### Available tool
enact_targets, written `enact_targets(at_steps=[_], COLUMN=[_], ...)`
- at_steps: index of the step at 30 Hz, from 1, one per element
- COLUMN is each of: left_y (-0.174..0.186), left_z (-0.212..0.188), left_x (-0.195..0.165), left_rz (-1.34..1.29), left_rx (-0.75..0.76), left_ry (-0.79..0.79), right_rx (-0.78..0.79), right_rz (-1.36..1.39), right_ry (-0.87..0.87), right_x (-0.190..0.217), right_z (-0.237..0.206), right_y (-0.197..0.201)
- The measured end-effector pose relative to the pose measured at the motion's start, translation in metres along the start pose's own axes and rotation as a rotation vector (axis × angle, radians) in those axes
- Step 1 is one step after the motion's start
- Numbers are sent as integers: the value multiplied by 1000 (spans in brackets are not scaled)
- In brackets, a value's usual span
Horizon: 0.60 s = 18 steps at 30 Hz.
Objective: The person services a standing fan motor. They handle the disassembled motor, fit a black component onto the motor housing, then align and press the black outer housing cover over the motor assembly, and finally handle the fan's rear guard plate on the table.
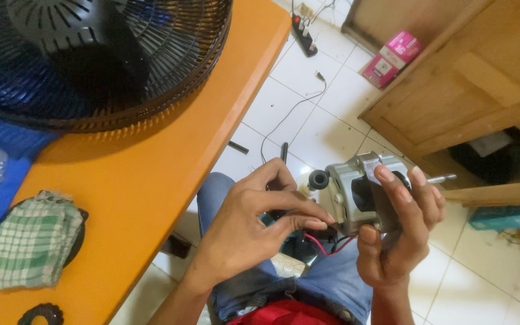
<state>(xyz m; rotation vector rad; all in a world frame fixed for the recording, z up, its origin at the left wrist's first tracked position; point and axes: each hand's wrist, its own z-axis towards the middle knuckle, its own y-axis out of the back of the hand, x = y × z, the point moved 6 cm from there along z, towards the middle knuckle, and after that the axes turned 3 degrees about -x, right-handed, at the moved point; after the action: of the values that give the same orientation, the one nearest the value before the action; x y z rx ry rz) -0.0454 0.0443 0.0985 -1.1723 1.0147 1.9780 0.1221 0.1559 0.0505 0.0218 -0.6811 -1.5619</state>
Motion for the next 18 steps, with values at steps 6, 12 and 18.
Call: enact_targets(at_steps=[6, 12, 18], left_y=[-3, -2, -1], left_z=[-1, 0, 0], left_x=[14, 4, 8], left_rz=[85, 3, 30], left_rx=[3, 5, -36], left_ry=[223, 29, 112], right_rx=[-15, -12, -21], right_rz=[7, -12, 3], right_ry=[7, 4, 2], right_x=[0, -1, -1], right_z=[-1, -1, -1], right_y=[1, 1, 1])
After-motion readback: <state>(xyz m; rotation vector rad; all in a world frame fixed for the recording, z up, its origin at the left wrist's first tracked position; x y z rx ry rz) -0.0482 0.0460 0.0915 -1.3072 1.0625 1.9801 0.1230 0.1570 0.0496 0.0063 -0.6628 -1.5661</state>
